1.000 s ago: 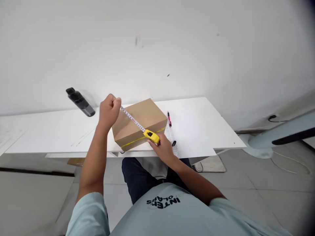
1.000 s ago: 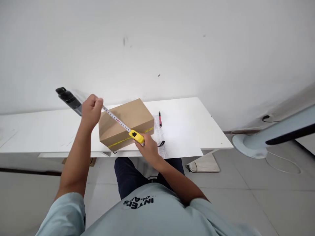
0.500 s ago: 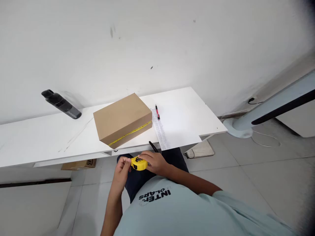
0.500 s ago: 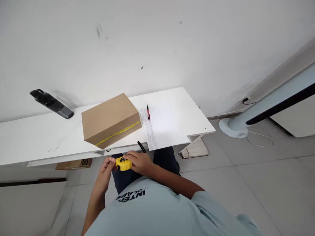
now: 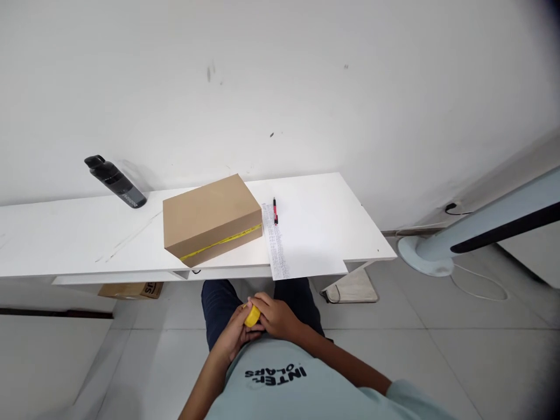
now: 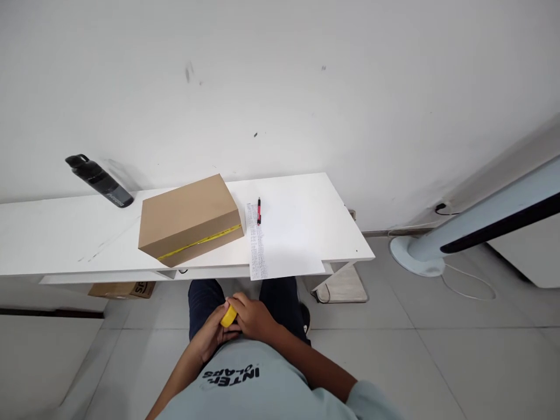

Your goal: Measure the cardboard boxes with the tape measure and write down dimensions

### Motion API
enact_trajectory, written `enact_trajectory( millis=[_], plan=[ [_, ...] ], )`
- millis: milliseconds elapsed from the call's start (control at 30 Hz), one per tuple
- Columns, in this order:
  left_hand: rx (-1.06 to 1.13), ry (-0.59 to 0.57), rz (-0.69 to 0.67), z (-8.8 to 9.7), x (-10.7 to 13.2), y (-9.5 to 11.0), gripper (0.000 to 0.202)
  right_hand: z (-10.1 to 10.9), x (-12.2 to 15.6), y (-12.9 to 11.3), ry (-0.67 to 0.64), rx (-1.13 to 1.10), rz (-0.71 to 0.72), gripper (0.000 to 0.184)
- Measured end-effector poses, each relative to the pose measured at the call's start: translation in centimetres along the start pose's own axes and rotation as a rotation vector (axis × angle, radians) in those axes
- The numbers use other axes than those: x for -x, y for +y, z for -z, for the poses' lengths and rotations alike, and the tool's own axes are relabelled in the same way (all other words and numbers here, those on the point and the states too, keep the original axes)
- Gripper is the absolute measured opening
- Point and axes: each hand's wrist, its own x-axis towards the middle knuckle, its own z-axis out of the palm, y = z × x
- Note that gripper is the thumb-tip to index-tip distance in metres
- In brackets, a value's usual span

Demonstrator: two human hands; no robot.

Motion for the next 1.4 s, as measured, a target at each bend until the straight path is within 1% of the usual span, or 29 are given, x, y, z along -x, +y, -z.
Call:
enact_trajectory(
  millis=[100,167,267,333,433,533,600,667,733,767,800,833,867,900,933,1000,1033,1067,1133,1233,1267,1300,1400],
  plan=[
    [0.153,-0.042,0.083,-1.5,-0.9,-1.5,0.04,-0.5,2.4,0.5,-0.01,-0.182,-0.148,0.061],
    [0.224,-0.025,0.109,-1.9,-1.0,-2.3,0.031,-0.5,4.0,0.8,0.0,-0.316,-0.247,0.064],
    [0.335,0.043,0.088,-1.7,-0.6,-3.1,0.019,0.0,6.3,1.1,0.051,-0.425,-0.373,0.059],
    [0.369,0.049,0.04,-1.6,-0.2,-3.3,0.019,0.7,7.6,1.3,0.085,-0.44,-0.427,0.051],
    [0.405,-0.038,-0.051,-1.8,0.6,-3.3,0.033,2.2,9.5,1.6,0.141,-0.39,-0.419,0.044],
    [0.357,-0.174,-0.151,-2.3,0.8,-2.7,0.06,4.2,11.2,2.0,0.197,-0.301,-0.355,0.038],
    [0.242,-0.274,-0.214,-2.9,0.4,-1.5,0.077,6.0,11.7,2.5,0.253,-0.267,-0.29,0.035],
    [0.096,-0.379,-0.265,-3.9,-0.3,0.4,0.085,8.7,11.3,3.4,0.388,-0.204,-0.204,0.03],
    [-0.085,-0.477,-0.305,-5.5,-1.2,2.8,0.078,12.5,9.4,4.7,0.606,-0.065,-0.124,0.026],
    [-0.198,-0.518,-0.324,-6.5,-1.7,4.0,0.073,14.7,7.8,5.4,0.707,0.024,-0.099,0.025],
    [-0.335,-0.556,-0.347,-7.7,-2.3,5.1,0.068,16.9,5.7,6.1,0.791,0.072,-0.109,0.026],
    [-0.491,-0.589,-0.381,-9.0,-2.8,6.1,0.064,19.0,3.2,6.9,0.823,0.075,-0.133,0.029],
    [-0.663,-0.625,-0.432,-10.4,-3.4,6.9,0.06,20.8,0.3,7.7,0.791,0.049,-0.161,0.033],
    [-0.846,-0.664,-0.509,-11.8,-4.0,7.5,0.057,22.2,-2.8,8.5,0.695,0.006,-0.212,0.037],
    [-1.024,-0.71,-0.602,-13.2,-4.6,8.1,0.054,23.2,-6.0,9.2,0.572,-0.032,-0.291,0.041],
    [-1.296,-0.82,-0.753,-15.9,-5.4,9.0,0.047,23.8,-12.0,10.2,0.274,-0.031,-0.439,0.048],
    [-1.383,-0.884,-0.801,-17.0,-5.7,9.4,0.044,23.7,-14.4,10.5,0.221,-0.019,-0.452,0.05],
    [-1.433,-0.955,-0.84,-18.0,-5.8,9.9,0.043,23.3,-16.5,10.7,0.207,0.002,-0.455,0.053],
    [-1.44,-1.062,-0.893,-19.6,-5.8,11.1,0.044,22.4,-19.2,11.1,0.182,0.065,-0.465,0.062],
    [-1.385,-1.244,-0.932,-21.1,-6.1,12.9,0.044,21.1,-20.7,12.2,0.152,0.18,-0.486,0.064],
    [-1.36,-1.266,-0.955,-21.5,-6.6,13.4,0.042,20.8,-20.9,12.5,0.141,0.212,-0.499,0.064],
    [-1.339,-1.254,-0.981,-21.7,-7.2,13.7,0.039,20.6,-21.0,12.8,0.13,0.238,-0.515,0.064],
    [-1.329,-1.126,-1.027,-22.0,-9.9,13.8,0.038,20.1,-21.4,13.2,0.089,0.273,-0.582,0.064]
  ],
)
